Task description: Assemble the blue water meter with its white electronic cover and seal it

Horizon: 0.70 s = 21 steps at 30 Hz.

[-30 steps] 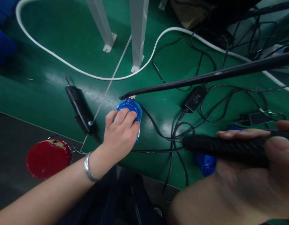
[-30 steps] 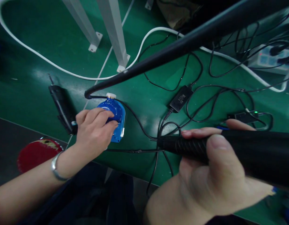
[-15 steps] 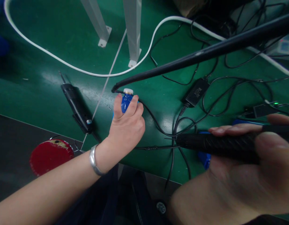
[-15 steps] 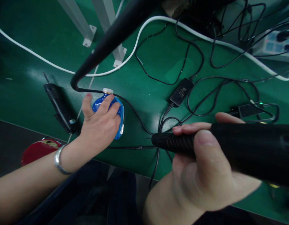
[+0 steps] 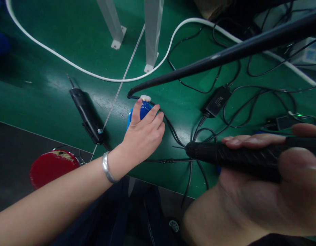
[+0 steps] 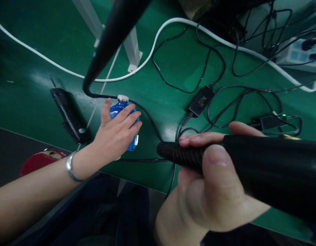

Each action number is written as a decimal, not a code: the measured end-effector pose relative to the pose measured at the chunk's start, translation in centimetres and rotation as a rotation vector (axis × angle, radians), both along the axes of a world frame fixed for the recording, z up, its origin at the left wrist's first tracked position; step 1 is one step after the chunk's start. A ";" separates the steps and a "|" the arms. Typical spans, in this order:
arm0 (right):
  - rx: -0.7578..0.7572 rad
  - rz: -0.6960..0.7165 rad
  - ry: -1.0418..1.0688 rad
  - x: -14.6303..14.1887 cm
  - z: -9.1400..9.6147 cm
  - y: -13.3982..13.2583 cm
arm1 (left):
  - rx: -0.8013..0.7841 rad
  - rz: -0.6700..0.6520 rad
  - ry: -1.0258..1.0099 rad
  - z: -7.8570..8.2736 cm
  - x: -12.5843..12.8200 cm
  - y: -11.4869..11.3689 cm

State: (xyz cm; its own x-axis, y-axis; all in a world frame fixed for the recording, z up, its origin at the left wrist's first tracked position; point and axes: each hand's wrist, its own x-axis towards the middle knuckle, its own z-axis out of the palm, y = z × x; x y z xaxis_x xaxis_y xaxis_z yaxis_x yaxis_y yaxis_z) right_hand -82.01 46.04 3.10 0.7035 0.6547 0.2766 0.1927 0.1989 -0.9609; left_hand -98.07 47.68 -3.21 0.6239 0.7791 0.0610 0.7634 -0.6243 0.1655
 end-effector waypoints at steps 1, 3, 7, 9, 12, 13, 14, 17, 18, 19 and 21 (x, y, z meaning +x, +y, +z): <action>0.020 0.002 -0.010 -0.4 -0.1 0.1 | 0.003 0.042 -0.078 0.1 -0.6 -0.5; 0.072 0.036 -0.027 -1.4 -0.3 0.3 | 0.003 0.216 -0.256 0.2 -1.8 -1.7; 0.320 0.134 -0.093 -3.5 -0.9 1.4 | -0.278 0.730 -0.473 -0.8 -3.2 -3.7; 0.416 0.184 -0.124 -4.5 -0.9 1.9 | -0.563 0.905 -0.518 -1.4 -3.4 -3.8; 0.336 0.202 -0.113 -5.8 -0.8 2.2 | -0.824 0.975 -0.616 -1.8 -3.4 -3.1; 0.297 0.190 -0.109 -6.2 -0.7 2.3 | -0.848 0.965 -0.654 -1.8 -3.5 -2.9; 0.273 0.177 -0.112 -6.5 -0.8 2.3 | -0.857 0.953 -0.687 -1.8 -3.6 -2.7; 0.311 0.162 -0.133 -7.4 -1.2 2.4 | -0.877 0.896 -0.750 -2.0 -4.1 -2.5; 0.327 0.162 -0.147 -7.6 -1.5 2.5 | -0.882 0.873 -0.761 -2.1 -4.2 -2.6; 0.340 0.158 -0.162 -7.8 -1.8 2.6 | -0.887 0.850 -0.772 -2.3 -4.3 -2.7; 0.346 0.140 -0.196 -8.2 -2.3 2.8 | -0.905 0.827 -0.798 -2.6 -4.5 -2.8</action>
State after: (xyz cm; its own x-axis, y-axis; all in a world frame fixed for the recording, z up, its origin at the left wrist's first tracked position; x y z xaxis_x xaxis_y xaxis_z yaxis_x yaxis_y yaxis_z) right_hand -90.22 48.84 0.77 0.5265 0.5852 0.6167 0.3130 0.5410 -0.7806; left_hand -102.61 44.88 -5.81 0.0250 0.8502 -0.5258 0.3641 0.4821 0.7969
